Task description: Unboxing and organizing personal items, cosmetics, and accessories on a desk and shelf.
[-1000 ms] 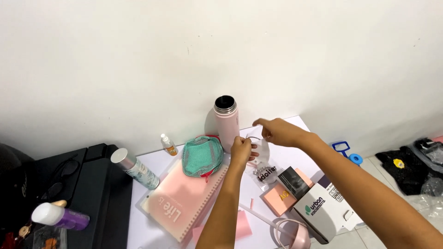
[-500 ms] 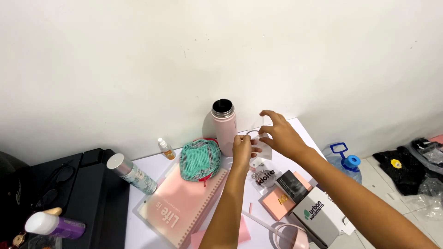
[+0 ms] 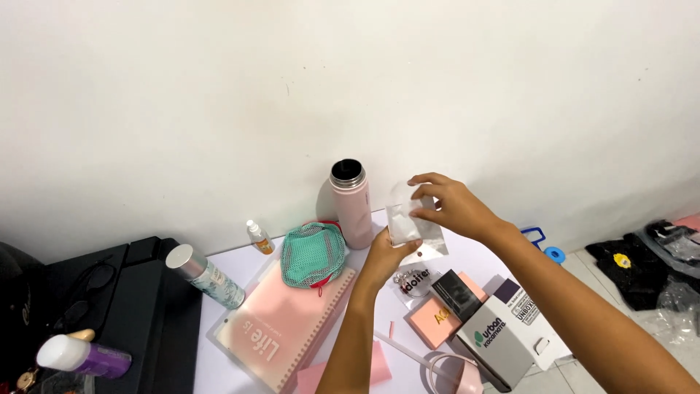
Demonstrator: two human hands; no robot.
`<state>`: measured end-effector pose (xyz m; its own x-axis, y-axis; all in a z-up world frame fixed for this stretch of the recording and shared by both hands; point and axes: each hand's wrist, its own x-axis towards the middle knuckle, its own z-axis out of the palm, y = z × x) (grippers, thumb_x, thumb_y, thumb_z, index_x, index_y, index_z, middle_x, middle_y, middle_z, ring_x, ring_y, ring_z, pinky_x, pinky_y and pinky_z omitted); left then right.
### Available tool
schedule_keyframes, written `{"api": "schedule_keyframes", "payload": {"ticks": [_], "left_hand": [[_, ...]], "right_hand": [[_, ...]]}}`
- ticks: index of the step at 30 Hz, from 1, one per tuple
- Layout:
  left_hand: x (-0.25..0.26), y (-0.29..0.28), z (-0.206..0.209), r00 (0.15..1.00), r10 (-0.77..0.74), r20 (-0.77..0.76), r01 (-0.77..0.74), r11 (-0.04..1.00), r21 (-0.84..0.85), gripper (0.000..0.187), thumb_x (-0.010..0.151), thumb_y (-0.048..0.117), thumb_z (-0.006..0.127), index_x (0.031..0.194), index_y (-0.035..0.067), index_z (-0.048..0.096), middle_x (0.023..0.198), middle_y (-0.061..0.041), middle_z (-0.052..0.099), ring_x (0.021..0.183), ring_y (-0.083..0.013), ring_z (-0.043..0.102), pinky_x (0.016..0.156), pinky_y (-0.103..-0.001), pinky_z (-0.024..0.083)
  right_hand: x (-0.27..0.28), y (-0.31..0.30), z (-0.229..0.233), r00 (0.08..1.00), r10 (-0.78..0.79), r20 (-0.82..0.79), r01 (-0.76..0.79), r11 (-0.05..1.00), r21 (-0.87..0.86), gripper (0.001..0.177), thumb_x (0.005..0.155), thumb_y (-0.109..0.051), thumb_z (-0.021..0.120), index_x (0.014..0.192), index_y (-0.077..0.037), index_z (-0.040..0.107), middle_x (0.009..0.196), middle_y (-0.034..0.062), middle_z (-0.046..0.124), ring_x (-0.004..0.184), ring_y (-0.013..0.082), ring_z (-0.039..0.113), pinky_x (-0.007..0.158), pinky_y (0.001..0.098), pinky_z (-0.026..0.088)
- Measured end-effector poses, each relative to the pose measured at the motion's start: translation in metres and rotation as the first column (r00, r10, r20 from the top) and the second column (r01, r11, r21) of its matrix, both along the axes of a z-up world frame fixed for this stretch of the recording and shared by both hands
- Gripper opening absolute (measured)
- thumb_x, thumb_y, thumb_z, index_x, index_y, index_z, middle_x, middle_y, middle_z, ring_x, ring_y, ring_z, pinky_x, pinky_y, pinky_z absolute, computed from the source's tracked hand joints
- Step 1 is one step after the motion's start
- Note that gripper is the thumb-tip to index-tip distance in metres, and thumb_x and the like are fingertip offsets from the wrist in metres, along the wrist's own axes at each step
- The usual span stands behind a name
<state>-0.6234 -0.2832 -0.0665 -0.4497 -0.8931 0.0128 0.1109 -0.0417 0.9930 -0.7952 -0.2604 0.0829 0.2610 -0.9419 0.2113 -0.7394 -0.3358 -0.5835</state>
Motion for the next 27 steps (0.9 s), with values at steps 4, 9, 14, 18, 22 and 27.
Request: {"api": "schedule_keyframes", "payload": {"ticks": [4,9,14,18,22,27], "left_hand": [[0.001,0.000,0.006,0.999,0.040,0.034,-0.040,0.999,-0.017,0.036,0.090,0.011,0.077,0.122,-0.001,0.066,0.096,-0.010,0.076,0.087,-0.0142,0.072,0.078,-0.031,0.056],[-0.001,-0.009,-0.012,0.998,-0.017,0.058,0.018,0.999,-0.026,0.040,0.084,0.007,0.075,0.122,0.003,0.063,0.105,-0.007,0.075,0.093,-0.0142,0.073,0.079,-0.029,0.058],[-0.005,-0.011,-0.030,0.991,-0.121,-0.050,0.124,0.989,0.080,0.041,0.088,0.014,0.075,0.125,0.006,0.059,0.113,-0.008,0.072,0.100,-0.0145,0.071,0.083,-0.029,0.058],[0.001,-0.019,-0.041,0.986,0.038,0.160,-0.065,0.985,0.163,0.062,0.112,0.047,0.047,0.128,-0.010,0.066,0.093,-0.013,0.045,0.085,-0.0248,0.037,0.080,-0.042,0.037],[0.002,-0.014,-0.020,0.992,0.094,0.083,-0.090,0.995,-0.047,0.067,0.103,0.059,0.033,0.136,0.010,0.066,0.124,-0.004,0.068,0.122,-0.0108,0.056,0.106,-0.028,0.038],[0.001,-0.009,-0.015,0.990,0.138,0.022,-0.135,0.987,-0.086,0.061,0.107,0.052,0.036,0.129,0.006,0.069,0.121,-0.007,0.072,0.117,-0.0127,0.061,0.106,-0.031,0.043]], "right_hand": [[0.003,-0.004,-0.010,1.000,-0.014,0.013,0.014,1.000,0.002,0.041,0.080,-0.022,0.077,0.120,-0.013,0.071,0.137,0.0046,0.060,0.100,0.0236,0.070,0.077,0.0348,0.061],[-0.003,-0.019,-0.032,0.994,0.013,-0.107,-0.020,0.998,-0.066,0.030,0.081,-0.019,0.080,0.110,-0.009,0.075,0.133,0.0101,0.064,0.113,0.0290,0.067,0.094,0.0394,0.054],[-0.005,-0.020,-0.030,0.994,0.012,-0.106,-0.008,0.999,0.039,0.024,0.086,-0.017,0.074,0.106,-0.005,0.076,0.129,0.0095,0.068,0.107,0.0245,0.072,0.094,0.0357,0.058],[0.000,-0.015,-0.026,0.998,0.010,-0.066,-0.002,0.994,0.113,0.023,0.088,-0.019,0.071,0.105,-0.003,0.076,0.123,0.0074,0.073,0.104,0.0226,0.075,0.093,0.0334,0.059],[0.004,-0.006,-0.015,0.985,0.086,-0.151,-0.064,0.987,0.147,0.023,0.088,-0.024,0.073,0.100,-0.006,0.080,0.130,0.0038,0.069,0.107,0.0227,0.072,0.093,0.0361,0.056],[0.006,-0.003,-0.010,0.944,0.124,-0.305,-0.057,0.974,0.219,0.020,0.089,-0.027,0.071,0.093,-0.012,0.084,0.141,-0.0015,0.061,0.114,0.0204,0.068,0.095,0.0391,0.055]]}}
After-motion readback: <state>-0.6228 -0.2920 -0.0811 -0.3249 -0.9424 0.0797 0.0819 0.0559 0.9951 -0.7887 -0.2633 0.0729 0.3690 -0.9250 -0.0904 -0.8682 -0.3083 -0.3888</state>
